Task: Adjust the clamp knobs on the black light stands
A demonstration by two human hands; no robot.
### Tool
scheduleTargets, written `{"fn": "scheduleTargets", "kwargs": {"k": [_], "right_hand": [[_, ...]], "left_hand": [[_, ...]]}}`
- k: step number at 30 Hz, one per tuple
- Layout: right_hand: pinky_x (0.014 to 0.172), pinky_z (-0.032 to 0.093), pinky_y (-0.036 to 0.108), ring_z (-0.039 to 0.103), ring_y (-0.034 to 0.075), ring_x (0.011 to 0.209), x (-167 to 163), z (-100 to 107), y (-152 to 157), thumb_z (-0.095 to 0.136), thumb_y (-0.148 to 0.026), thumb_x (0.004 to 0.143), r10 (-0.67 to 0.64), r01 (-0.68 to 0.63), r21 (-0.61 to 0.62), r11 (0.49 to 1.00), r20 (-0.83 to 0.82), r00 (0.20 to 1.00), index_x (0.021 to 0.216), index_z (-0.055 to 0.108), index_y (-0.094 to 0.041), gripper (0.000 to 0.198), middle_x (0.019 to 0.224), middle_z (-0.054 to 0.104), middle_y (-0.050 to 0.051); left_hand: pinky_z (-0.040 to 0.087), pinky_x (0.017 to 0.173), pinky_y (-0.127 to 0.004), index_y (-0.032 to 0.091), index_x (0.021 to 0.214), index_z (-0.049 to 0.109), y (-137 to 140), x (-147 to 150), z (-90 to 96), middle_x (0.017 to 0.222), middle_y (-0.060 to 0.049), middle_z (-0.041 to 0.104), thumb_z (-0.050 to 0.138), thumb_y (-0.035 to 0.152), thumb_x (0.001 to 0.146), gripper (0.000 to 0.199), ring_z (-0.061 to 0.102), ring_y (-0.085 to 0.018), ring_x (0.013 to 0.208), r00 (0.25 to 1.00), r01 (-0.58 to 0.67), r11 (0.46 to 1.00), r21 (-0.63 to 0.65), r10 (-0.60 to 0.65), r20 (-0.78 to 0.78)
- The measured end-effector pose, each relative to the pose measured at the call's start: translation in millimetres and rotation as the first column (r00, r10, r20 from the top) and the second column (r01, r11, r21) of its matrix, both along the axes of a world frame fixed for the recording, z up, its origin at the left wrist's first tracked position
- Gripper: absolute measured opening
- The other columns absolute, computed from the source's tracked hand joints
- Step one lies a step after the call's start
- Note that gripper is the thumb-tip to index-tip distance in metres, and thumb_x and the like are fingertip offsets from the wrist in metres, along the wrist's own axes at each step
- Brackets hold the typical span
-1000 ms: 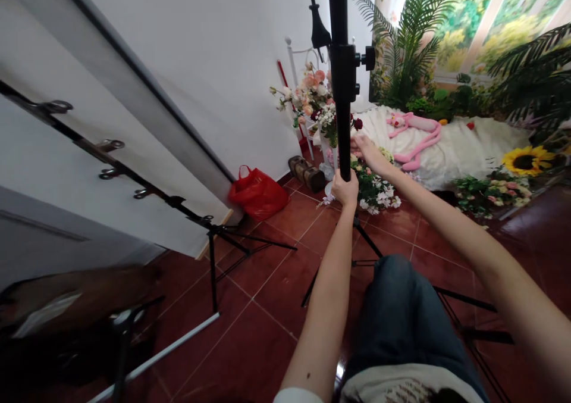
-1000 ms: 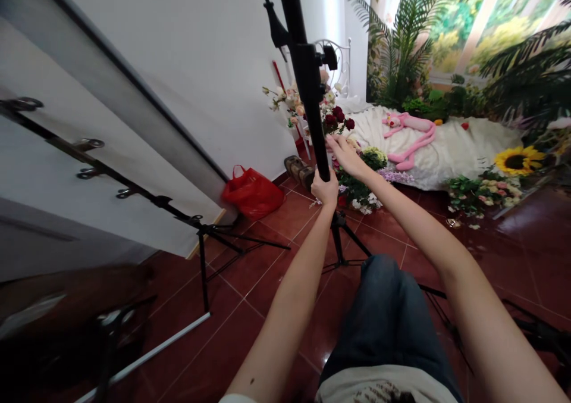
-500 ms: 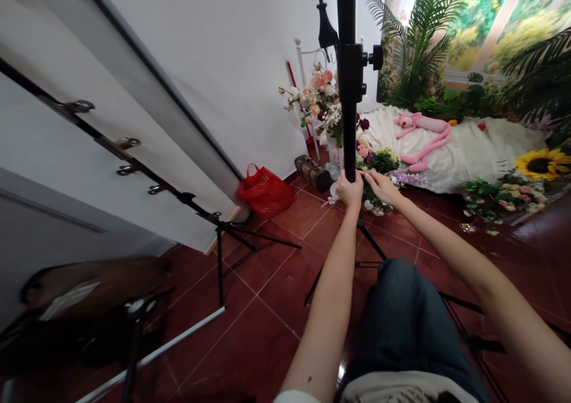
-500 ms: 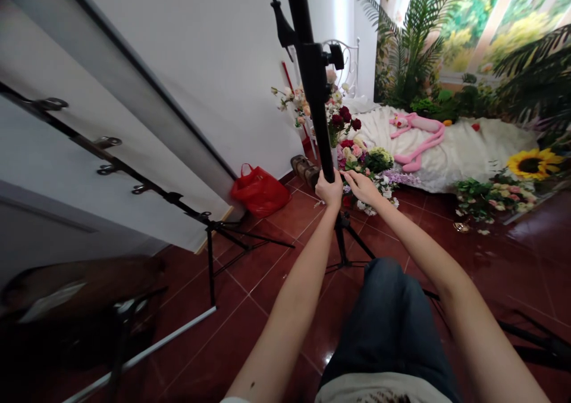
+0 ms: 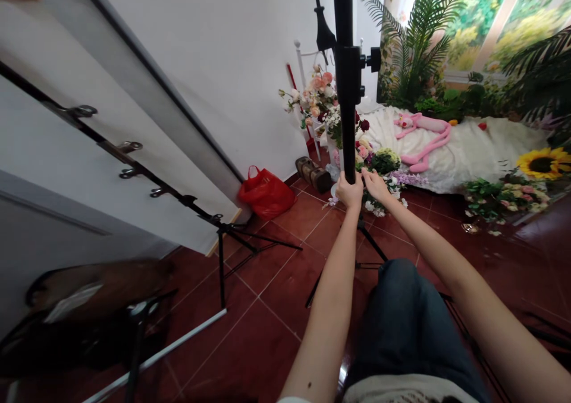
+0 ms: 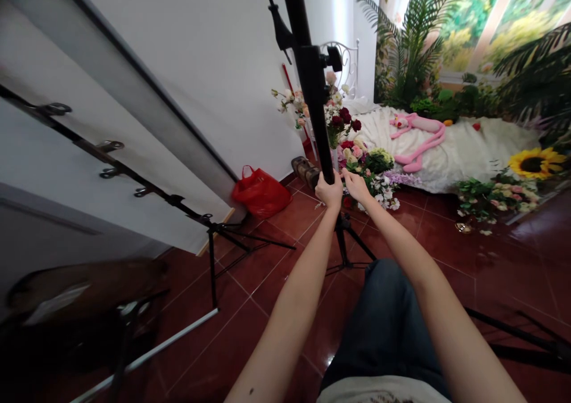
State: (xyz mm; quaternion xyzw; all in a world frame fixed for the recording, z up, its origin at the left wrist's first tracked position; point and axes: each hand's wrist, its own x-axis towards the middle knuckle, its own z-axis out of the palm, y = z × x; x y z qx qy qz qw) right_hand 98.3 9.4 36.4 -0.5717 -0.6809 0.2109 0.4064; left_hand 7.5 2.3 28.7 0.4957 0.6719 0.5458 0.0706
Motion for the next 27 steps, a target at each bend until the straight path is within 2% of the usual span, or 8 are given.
{"fn": "scheduleTargets", "kwargs": {"k": [6, 11, 17, 20, 27], "right_hand": [[0.074, 0.041, 0.022, 0.060, 0.017, 0.074, -0.5, -3.8, 4.4, 0.031, -0.051, 0.098, 0.006, -0.004, 0.086, 0.996, -0.015, 1.000, 0.083, 0.068, -0.012, 0.056, 0.081, 0.070, 0.007], [0.064, 0.037, 0.023, 0.050, 0.014, 0.060, -5.4, 3.1, 7.9, 0.032, -0.053, 0.096, -0.081, 0.079, 0.050, 0.996, 0.040, 0.996, 0.062, 0.058, -0.013, 0.059, 0.058, 0.056, 0.003], [0.059, 0.035, 0.023, 0.045, 0.012, 0.054, -11.4, 15.3, 16.8, 0.040, -0.042, 0.094, -0.080, 0.088, -0.056, 0.995, 0.129, 0.988, 0.048, 0.049, -0.016, 0.053, 0.049, 0.050, 0.003], [0.058, 0.036, 0.023, 0.048, 0.013, 0.055, -14.7, 16.4, 20.2, 0.045, -0.041, 0.091, -0.132, 0.147, -0.110, 0.983, 0.134, 0.982, 0.047, 0.052, -0.016, 0.051, 0.048, 0.051, 0.004], [0.062, 0.044, 0.024, 0.060, 0.018, 0.065, -17.5, 14.1, 27.1, 0.058, -0.050, 0.080, -0.235, 0.234, -0.211, 0.949, 0.021, 0.972, 0.063, 0.067, -0.015, 0.040, 0.057, 0.061, 0.005]], "left_hand": [[0.042, 0.067, -0.026, 0.018, 0.089, 0.065, 0.6, -0.4, -1.3, 0.082, -0.008, 0.071, 0.054, 0.047, 0.087, 0.031, 0.068, -0.020, 0.078, 1.000, -0.002, 1.000, 0.011, 0.002, -0.015], [0.043, 0.068, -0.026, 0.018, 0.090, 0.065, 0.4, -0.4, -0.9, 0.083, -0.009, 0.071, 0.055, 0.046, 0.087, 0.031, 0.068, -0.020, 0.080, 1.000, -0.003, 1.000, 0.001, 0.003, -0.009], [0.042, 0.068, -0.026, 0.018, 0.089, 0.066, -2.7, -0.2, 2.8, 0.083, -0.009, 0.070, 0.055, 0.050, 0.087, 0.034, 0.067, -0.020, 0.079, 1.000, 0.004, 1.000, -0.002, -0.004, 0.002], [0.042, 0.068, -0.026, 0.018, 0.089, 0.066, -4.1, 0.1, 5.0, 0.084, -0.009, 0.070, 0.056, 0.050, 0.086, 0.034, 0.067, -0.020, 0.079, 1.000, 0.000, 1.000, -0.005, 0.000, 0.017], [0.042, 0.068, -0.026, 0.019, 0.089, 0.066, -4.5, -0.7, 4.3, 0.081, -0.007, 0.070, 0.060, 0.043, 0.084, 0.025, 0.066, -0.020, 0.077, 1.000, -0.008, 1.000, -0.024, 0.008, 0.009]]}}
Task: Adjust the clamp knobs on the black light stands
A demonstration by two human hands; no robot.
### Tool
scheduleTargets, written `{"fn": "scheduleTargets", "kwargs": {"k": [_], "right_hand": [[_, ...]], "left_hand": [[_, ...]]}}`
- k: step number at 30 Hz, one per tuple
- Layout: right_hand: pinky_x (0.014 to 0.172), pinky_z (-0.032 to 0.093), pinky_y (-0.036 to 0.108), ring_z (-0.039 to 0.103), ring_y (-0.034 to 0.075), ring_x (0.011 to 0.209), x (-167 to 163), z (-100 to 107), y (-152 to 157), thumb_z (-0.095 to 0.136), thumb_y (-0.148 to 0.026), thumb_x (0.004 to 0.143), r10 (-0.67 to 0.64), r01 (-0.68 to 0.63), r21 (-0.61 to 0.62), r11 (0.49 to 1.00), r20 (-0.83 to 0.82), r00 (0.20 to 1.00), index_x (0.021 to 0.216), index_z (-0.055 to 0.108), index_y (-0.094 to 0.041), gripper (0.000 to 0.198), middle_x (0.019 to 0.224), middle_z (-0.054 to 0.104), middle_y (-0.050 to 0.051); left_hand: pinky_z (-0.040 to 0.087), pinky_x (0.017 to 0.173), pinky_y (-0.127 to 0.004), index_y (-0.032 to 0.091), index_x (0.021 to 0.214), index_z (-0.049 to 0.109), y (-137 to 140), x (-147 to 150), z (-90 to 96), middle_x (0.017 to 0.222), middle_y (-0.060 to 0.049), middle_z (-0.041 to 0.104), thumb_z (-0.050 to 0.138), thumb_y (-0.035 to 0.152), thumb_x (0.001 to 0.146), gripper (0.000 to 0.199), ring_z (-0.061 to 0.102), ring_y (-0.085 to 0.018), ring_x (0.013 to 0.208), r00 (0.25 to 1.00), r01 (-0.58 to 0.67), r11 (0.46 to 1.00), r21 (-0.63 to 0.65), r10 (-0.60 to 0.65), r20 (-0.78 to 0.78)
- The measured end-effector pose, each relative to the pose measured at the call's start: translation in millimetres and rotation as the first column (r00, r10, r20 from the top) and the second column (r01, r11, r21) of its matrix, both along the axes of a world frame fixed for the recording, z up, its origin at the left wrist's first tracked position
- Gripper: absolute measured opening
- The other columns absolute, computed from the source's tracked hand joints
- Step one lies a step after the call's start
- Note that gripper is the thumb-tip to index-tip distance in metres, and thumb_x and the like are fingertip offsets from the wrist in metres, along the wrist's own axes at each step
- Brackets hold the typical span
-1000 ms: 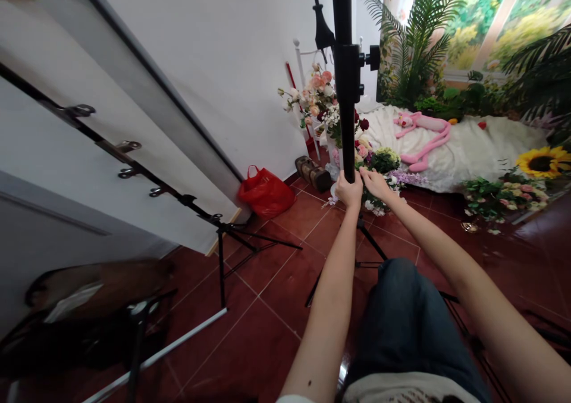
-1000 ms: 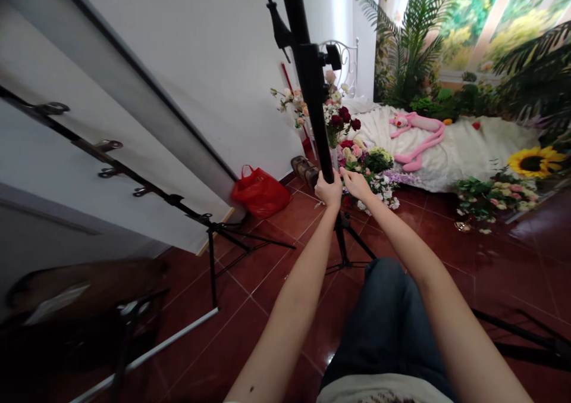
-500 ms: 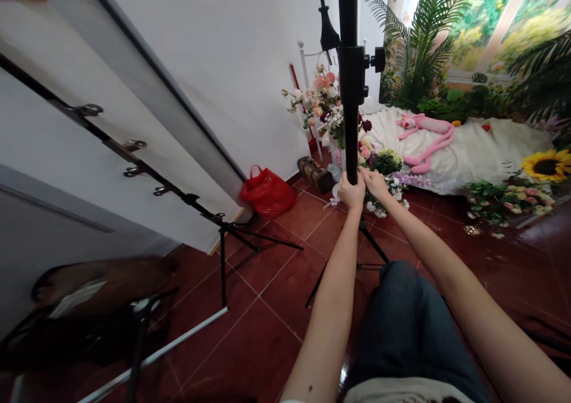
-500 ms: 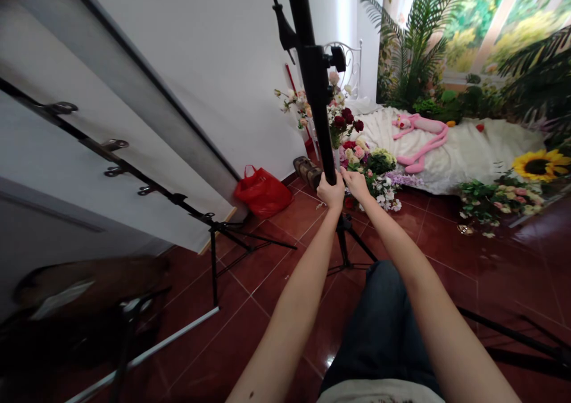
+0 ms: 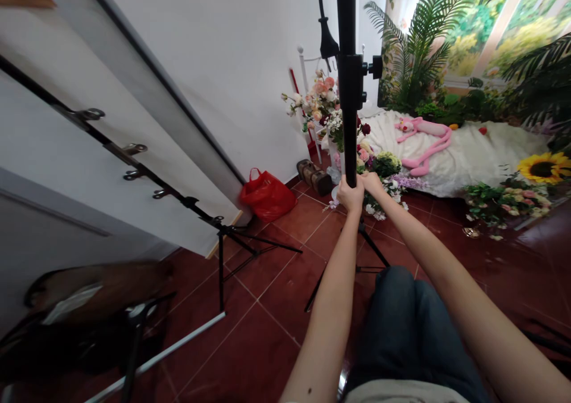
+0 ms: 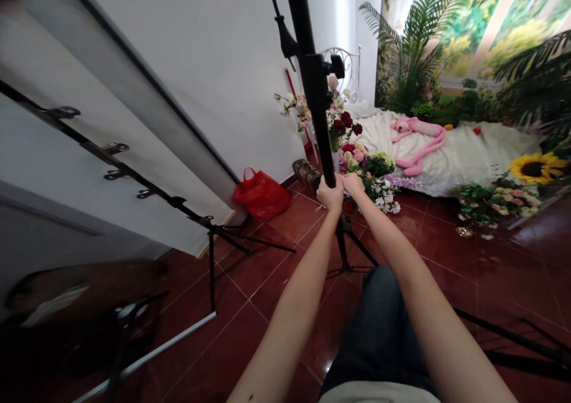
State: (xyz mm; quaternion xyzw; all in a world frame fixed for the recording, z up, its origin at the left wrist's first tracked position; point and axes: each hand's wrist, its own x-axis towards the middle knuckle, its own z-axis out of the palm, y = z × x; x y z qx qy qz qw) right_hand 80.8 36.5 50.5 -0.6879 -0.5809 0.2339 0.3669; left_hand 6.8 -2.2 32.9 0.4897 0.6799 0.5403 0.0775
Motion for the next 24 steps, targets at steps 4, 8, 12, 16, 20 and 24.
{"fn": "scheduleTargets", "kwargs": {"k": [4, 8, 12, 16, 20, 24], "right_hand": [[0.063, 0.044, 0.026, 0.063, 0.022, 0.069, -1.0, 1.7, 5.8, 0.064, -0.041, 0.075, -0.042, 0.040, -0.048, 0.998, -0.041, 0.998, 0.058, 0.063, -0.014, 0.032, 0.057, 0.060, 0.008], [0.067, 0.044, 0.024, 0.061, 0.018, 0.072, -0.8, -4.2, 0.3, 0.054, -0.037, 0.082, 0.020, -0.019, 0.008, 1.000, -0.112, 0.993, 0.064, 0.062, -0.013, 0.031, 0.068, 0.064, 0.007], [0.071, 0.045, 0.022, 0.055, 0.013, 0.073, 6.5, -17.8, -12.1, 0.049, -0.037, 0.085, 0.178, -0.128, 0.242, 0.962, -0.198, 0.964, 0.080, 0.060, -0.015, 0.026, 0.079, 0.065, 0.003], [0.068, 0.044, 0.022, 0.050, 0.012, 0.067, 15.9, -27.6, -21.2, 0.044, -0.044, 0.089, 0.302, -0.227, 0.299, 0.927, -0.237, 0.923, 0.093, 0.059, -0.016, 0.031, 0.078, 0.059, 0.001], [0.057, 0.041, 0.021, 0.044, 0.011, 0.059, 18.9, -29.3, -23.4, 0.042, -0.041, 0.091, 0.325, -0.265, 0.220, 0.939, -0.305, 0.895, 0.107, 0.059, -0.017, 0.033, 0.072, 0.053, -0.002], [0.052, 0.041, 0.022, 0.046, 0.012, 0.060, 16.6, -32.2, -24.1, 0.041, -0.043, 0.091, 0.316, -0.253, 0.218, 0.943, -0.341, 0.886, 0.110, 0.060, -0.017, 0.037, 0.078, 0.056, 0.001]], "left_hand": [[0.043, 0.069, -0.025, 0.019, 0.090, 0.066, 1.8, -0.3, -2.8, 0.084, -0.007, 0.070, 0.060, 0.041, 0.084, 0.024, 0.067, -0.020, 0.080, 1.000, 0.012, 1.000, 0.009, -0.012, -0.012], [0.044, 0.070, -0.025, 0.019, 0.090, 0.066, 2.4, 0.1, -3.1, 0.085, -0.008, 0.070, 0.060, 0.043, 0.085, 0.025, 0.067, -0.020, 0.082, 1.000, 0.020, 1.000, 0.019, -0.020, -0.003], [0.044, 0.071, -0.025, 0.019, 0.093, 0.066, 0.6, 0.1, -1.0, 0.086, -0.008, 0.071, 0.060, 0.044, 0.084, 0.027, 0.067, -0.020, 0.083, 1.000, 0.024, 0.999, 0.031, -0.025, 0.017], [0.044, 0.071, -0.025, 0.018, 0.092, 0.066, -0.2, -0.4, -0.6, 0.086, -0.009, 0.071, 0.061, 0.042, 0.084, 0.025, 0.067, -0.020, 0.083, 0.999, 0.030, 0.999, 0.042, -0.031, 0.018], [0.043, 0.070, -0.025, 0.018, 0.091, 0.066, 0.2, -0.6, -1.3, 0.085, -0.009, 0.071, 0.058, 0.041, 0.086, 0.025, 0.067, -0.019, 0.081, 0.999, 0.030, 0.998, 0.046, -0.031, 0.014], [0.043, 0.069, -0.025, 0.018, 0.090, 0.066, -0.3, -0.6, -0.3, 0.084, -0.008, 0.071, 0.058, 0.041, 0.086, 0.024, 0.067, -0.019, 0.080, 1.000, 0.026, 0.999, 0.040, -0.026, 0.009]]}}
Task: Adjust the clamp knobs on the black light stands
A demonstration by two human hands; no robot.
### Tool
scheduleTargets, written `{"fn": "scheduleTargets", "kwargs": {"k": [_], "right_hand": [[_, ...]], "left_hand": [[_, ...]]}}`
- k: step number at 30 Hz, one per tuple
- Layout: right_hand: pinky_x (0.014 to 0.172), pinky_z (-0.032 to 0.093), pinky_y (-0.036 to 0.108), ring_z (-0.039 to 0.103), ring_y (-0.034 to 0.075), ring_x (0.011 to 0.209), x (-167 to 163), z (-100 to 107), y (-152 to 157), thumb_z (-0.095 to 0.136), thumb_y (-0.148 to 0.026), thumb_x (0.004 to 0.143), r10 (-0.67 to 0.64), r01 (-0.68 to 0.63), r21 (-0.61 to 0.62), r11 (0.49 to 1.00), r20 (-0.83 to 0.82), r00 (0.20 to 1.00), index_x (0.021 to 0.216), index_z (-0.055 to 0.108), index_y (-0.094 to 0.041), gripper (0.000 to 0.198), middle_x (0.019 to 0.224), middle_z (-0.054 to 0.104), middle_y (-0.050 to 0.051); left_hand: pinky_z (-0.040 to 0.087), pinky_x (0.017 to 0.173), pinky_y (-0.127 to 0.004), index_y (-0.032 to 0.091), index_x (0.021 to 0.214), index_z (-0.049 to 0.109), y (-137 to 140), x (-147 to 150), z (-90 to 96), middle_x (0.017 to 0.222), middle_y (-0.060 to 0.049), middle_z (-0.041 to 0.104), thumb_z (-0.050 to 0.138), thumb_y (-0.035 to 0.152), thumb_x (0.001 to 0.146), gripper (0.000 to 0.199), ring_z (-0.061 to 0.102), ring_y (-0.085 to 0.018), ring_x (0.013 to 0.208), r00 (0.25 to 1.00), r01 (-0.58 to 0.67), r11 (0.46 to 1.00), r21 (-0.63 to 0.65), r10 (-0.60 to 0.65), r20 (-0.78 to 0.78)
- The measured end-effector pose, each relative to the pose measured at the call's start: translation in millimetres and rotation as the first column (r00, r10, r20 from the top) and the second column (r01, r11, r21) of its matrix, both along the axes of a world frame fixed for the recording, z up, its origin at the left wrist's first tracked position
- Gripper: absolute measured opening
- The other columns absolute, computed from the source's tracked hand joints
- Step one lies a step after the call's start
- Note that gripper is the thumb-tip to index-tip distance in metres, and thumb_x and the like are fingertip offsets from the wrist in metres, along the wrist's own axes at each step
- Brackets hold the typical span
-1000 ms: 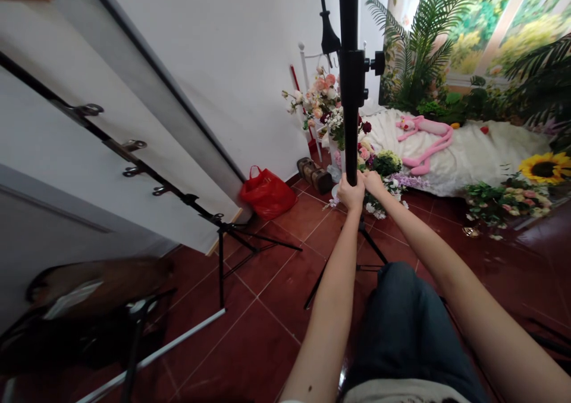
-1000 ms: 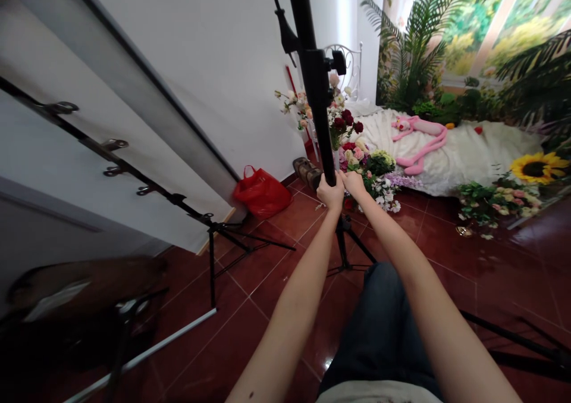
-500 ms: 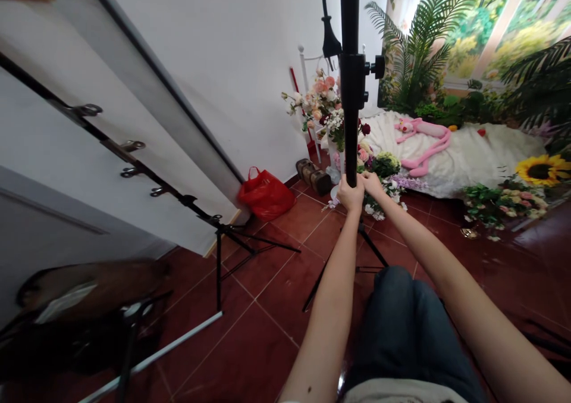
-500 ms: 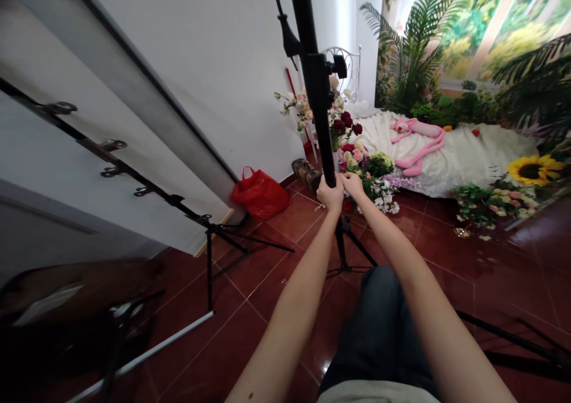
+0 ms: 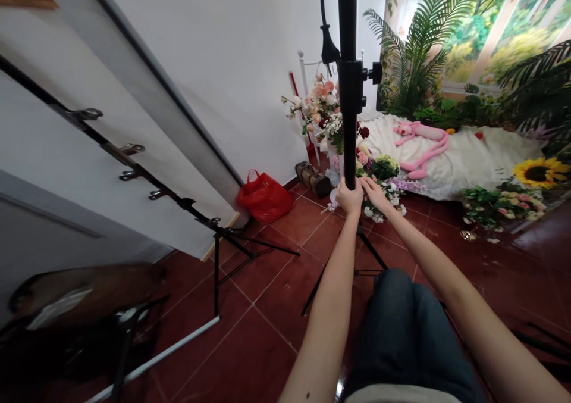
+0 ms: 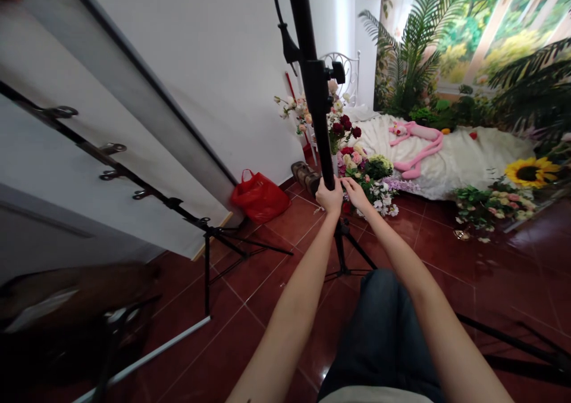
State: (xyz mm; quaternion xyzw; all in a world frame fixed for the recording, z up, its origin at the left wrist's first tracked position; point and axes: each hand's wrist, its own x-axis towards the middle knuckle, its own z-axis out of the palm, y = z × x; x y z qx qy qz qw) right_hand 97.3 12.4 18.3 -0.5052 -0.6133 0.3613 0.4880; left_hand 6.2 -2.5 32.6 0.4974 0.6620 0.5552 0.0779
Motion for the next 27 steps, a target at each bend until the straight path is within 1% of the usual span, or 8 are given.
{"fn": "scheduleTargets", "kwargs": {"k": [4, 7, 10, 15, 17, 20, 24, 27], "right_hand": [[0.057, 0.047, 0.024, 0.056, 0.016, 0.075, -7.4, -11.4, 0.4, 0.034, -0.058, 0.092, -0.040, 0.040, -0.001, 0.999, -0.048, 0.998, 0.113, 0.059, -0.019, 0.051, 0.093, 0.063, 0.006], [0.077, 0.051, 0.026, 0.059, 0.017, 0.093, -16.5, -24.6, 6.0, 0.028, -0.070, 0.088, -0.098, 0.113, 0.093, 0.989, -0.159, 0.982, 0.108, 0.060, -0.020, 0.063, 0.109, 0.064, 0.008], [0.091, 0.048, 0.030, 0.058, 0.018, 0.102, -24.3, -37.0, 12.6, 0.028, -0.073, 0.085, -0.110, 0.160, 0.142, 0.977, -0.306, 0.946, 0.104, 0.061, -0.020, 0.065, 0.111, 0.064, 0.008], [0.069, 0.051, 0.025, 0.059, 0.016, 0.085, -24.7, -45.5, 9.9, 0.035, -0.062, 0.087, -0.009, 0.045, 0.072, 0.996, -0.437, 0.899, 0.114, 0.060, -0.024, 0.053, 0.108, 0.064, 0.004], [0.064, 0.049, 0.023, 0.059, 0.015, 0.081, -21.0, -44.8, 5.7, 0.035, -0.062, 0.089, 0.019, 0.014, 0.076, 0.997, -0.419, 0.908, 0.117, 0.059, -0.025, 0.053, 0.101, 0.065, 0.004], [0.066, 0.049, 0.023, 0.058, 0.015, 0.080, -14.4, -42.7, 2.2, 0.039, -0.070, 0.086, 0.051, -0.023, 0.085, 0.996, -0.332, 0.942, 0.121, 0.058, -0.024, 0.060, 0.094, 0.064, 0.004], [0.074, 0.051, 0.027, 0.057, 0.018, 0.092, -9.3, -43.6, 4.7, 0.036, -0.079, 0.083, 0.096, -0.065, 0.133, 0.989, -0.243, 0.965, 0.125, 0.054, -0.024, 0.072, 0.111, 0.062, 0.006], [0.084, 0.051, 0.030, 0.057, 0.020, 0.102, -10.2, -46.5, 7.5, 0.032, -0.080, 0.084, 0.078, -0.045, 0.162, 0.986, -0.202, 0.976, 0.126, 0.054, -0.024, 0.073, 0.122, 0.059, 0.007]], "left_hand": [[0.042, 0.068, -0.025, 0.018, 0.088, 0.065, -0.4, 0.6, 1.1, 0.084, -0.008, 0.071, 0.059, 0.040, 0.085, 0.024, 0.067, -0.019, 0.079, 1.000, -0.007, 1.000, 0.015, 0.007, 0.010], [0.042, 0.068, -0.025, 0.017, 0.087, 0.065, 0.6, 1.2, 0.2, 0.083, -0.008, 0.071, 0.058, 0.040, 0.086, 0.024, 0.067, -0.019, 0.078, 1.000, -0.001, 1.000, 0.020, 0.001, 0.016], [0.041, 0.067, -0.025, 0.017, 0.086, 0.064, 2.4, 1.3, -1.9, 0.082, -0.008, 0.070, 0.057, 0.041, 0.086, 0.025, 0.066, -0.019, 0.077, 1.000, 0.005, 0.999, 0.035, -0.006, 0.024], [0.041, 0.067, -0.025, 0.017, 0.087, 0.064, 5.5, 0.9, -5.4, 0.081, -0.007, 0.069, 0.056, 0.041, 0.087, 0.024, 0.066, -0.019, 0.077, 1.000, 0.005, 0.999, 0.049, -0.006, 0.028], [0.041, 0.067, -0.025, 0.018, 0.087, 0.064, 6.4, 0.8, -6.4, 0.081, -0.007, 0.069, 0.056, 0.040, 0.087, 0.024, 0.066, -0.019, 0.077, 1.000, 0.009, 0.998, 0.056, -0.011, 0.027], [0.041, 0.068, -0.025, 0.017, 0.087, 0.064, 6.8, 1.1, -7.0, 0.081, -0.007, 0.069, 0.057, 0.041, 0.086, 0.024, 0.066, -0.019, 0.077, 0.999, 0.011, 0.998, 0.061, -0.013, 0.029], [0.041, 0.068, -0.025, 0.017, 0.086, 0.064, 5.7, 1.5, -5.9, 0.081, -0.007, 0.069, 0.058, 0.040, 0.086, 0.024, 0.066, -0.019, 0.076, 0.999, 0.007, 0.998, 0.058, -0.009, 0.038], [0.041, 0.068, -0.025, 0.017, 0.086, 0.064, 4.4, 1.6, -4.4, 0.081, -0.007, 0.069, 0.059, 0.040, 0.085, 0.024, 0.066, -0.019, 0.076, 0.999, -0.001, 0.998, 0.058, -0.001, 0.044]]}}
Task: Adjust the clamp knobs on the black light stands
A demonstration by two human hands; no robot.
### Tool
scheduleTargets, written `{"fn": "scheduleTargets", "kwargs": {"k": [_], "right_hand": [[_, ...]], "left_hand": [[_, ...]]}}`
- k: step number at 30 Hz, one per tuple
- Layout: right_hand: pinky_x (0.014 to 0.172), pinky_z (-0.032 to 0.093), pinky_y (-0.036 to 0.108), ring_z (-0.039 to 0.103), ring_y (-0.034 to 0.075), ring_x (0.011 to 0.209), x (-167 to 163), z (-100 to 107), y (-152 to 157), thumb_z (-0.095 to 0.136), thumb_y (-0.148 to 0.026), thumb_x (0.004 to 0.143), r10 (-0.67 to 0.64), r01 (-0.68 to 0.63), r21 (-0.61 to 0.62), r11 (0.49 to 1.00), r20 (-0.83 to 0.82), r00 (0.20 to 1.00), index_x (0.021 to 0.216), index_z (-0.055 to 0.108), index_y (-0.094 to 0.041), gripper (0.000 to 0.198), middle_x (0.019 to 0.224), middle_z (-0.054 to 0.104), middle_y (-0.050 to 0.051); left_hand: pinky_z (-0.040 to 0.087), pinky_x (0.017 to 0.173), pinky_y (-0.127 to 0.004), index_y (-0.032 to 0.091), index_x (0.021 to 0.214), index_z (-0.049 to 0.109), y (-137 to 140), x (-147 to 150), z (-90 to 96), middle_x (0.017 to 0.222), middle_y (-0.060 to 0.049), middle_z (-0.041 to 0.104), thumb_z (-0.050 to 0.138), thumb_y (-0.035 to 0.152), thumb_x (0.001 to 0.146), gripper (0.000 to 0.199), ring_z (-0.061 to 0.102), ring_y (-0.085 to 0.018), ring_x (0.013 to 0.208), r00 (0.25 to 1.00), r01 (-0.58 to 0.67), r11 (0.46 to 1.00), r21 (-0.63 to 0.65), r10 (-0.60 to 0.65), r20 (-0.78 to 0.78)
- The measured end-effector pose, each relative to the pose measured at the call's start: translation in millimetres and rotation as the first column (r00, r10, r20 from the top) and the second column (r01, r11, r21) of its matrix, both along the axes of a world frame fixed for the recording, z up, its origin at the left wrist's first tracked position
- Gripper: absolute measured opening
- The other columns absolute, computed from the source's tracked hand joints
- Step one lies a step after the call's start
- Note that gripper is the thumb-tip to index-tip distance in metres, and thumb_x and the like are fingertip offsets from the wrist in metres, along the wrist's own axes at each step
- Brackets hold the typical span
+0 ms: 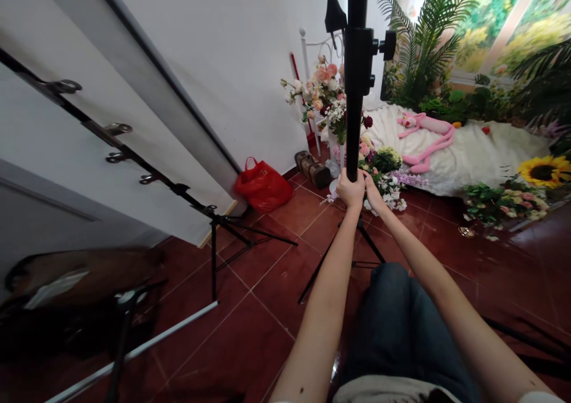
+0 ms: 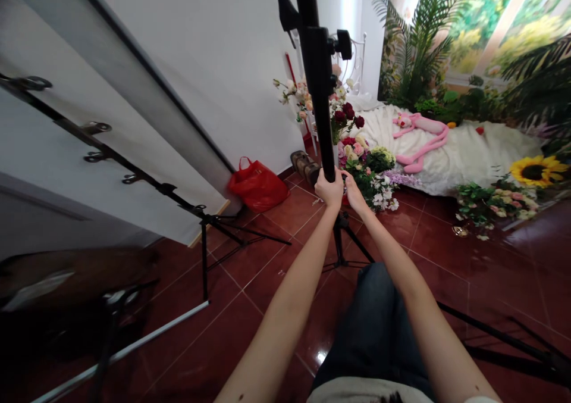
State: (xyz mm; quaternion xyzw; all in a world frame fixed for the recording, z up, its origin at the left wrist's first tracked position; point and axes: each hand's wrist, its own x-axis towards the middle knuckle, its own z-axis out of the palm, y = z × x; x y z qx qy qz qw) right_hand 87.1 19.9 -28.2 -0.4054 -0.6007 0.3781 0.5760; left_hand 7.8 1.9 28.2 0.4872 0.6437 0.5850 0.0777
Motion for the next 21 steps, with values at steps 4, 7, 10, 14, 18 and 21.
{"fn": "scheduleTargets", "kwargs": {"k": [4, 7, 10, 14, 18, 21], "right_hand": [[0.095, 0.048, 0.034, 0.054, 0.022, 0.111, -2.5, -0.1, 2.2, 0.029, -0.082, 0.082, -0.115, 0.114, 0.039, 0.993, 0.022, 0.993, 0.118, 0.058, -0.021, 0.076, 0.120, 0.057, 0.011], [0.096, 0.048, 0.035, 0.055, 0.022, 0.106, -1.4, 4.3, 5.4, 0.032, -0.084, 0.079, -0.156, 0.154, 0.048, 0.987, 0.041, 0.987, 0.106, 0.061, -0.019, 0.076, 0.110, 0.058, 0.012], [0.096, 0.047, 0.036, 0.055, 0.020, 0.096, 0.5, 10.2, 9.7, 0.039, -0.085, 0.075, -0.173, 0.172, 0.029, 0.985, 0.043, 0.984, 0.088, 0.061, -0.020, 0.070, 0.094, 0.058, 0.009], [0.080, 0.049, 0.031, 0.054, 0.017, 0.079, 0.7, 17.2, 11.9, 0.054, -0.080, 0.070, -0.067, 0.060, -0.078, 0.995, -0.095, 0.993, 0.073, 0.053, -0.022, 0.058, 0.076, 0.055, 0.002], [0.059, 0.042, 0.025, 0.046, 0.012, 0.063, 0.6, 24.6, 11.4, 0.066, -0.072, 0.064, -0.009, -0.034, -0.214, 0.976, -0.195, 0.981, 0.067, 0.050, -0.022, 0.053, 0.061, 0.049, -0.003], [0.050, 0.032, 0.023, 0.037, 0.009, 0.053, 1.2, 29.6, 13.1, 0.070, -0.069, 0.060, -0.008, -0.050, -0.303, 0.952, -0.190, 0.982, 0.064, 0.048, -0.021, 0.053, 0.054, 0.043, -0.006]], "left_hand": [[0.041, 0.068, -0.025, 0.017, 0.085, 0.064, -1.1, -0.2, 1.2, 0.080, -0.007, 0.069, 0.058, 0.040, 0.086, 0.024, 0.066, -0.019, 0.076, 1.000, 0.004, 1.000, -0.008, -0.004, 0.003], [0.041, 0.068, -0.025, 0.018, 0.086, 0.064, -0.9, -0.4, 0.8, 0.080, -0.007, 0.069, 0.058, 0.041, 0.086, 0.024, 0.065, -0.018, 0.075, 1.000, 0.003, 1.000, -0.012, -0.003, 0.002], [0.040, 0.067, -0.025, 0.018, 0.086, 0.064, 0.0, -0.4, -0.5, 0.080, -0.007, 0.069, 0.058, 0.042, 0.086, 0.025, 0.065, -0.018, 0.074, 1.000, 0.005, 1.000, -0.011, -0.005, 0.003], [0.041, 0.068, -0.025, 0.018, 0.087, 0.064, 1.4, -0.3, -2.3, 0.080, -0.008, 0.069, 0.057, 0.042, 0.086, 0.026, 0.066, -0.019, 0.076, 1.000, 0.019, 1.000, -0.007, -0.019, 0.005], [0.042, 0.070, -0.026, 0.018, 0.089, 0.065, 1.4, -0.5, -2.7, 0.084, -0.009, 0.070, 0.058, 0.044, 0.086, 0.028, 0.066, -0.020, 0.080, 1.000, 0.026, 1.000, -0.006, -0.026, 0.005], [0.042, 0.071, -0.026, 0.018, 0.091, 0.065, 0.9, -0.4, -2.4, 0.086, -0.009, 0.070, 0.058, 0.046, 0.086, 0.030, 0.066, -0.020, 0.082, 1.000, 0.025, 1.000, -0.013, -0.025, 0.008]]}}
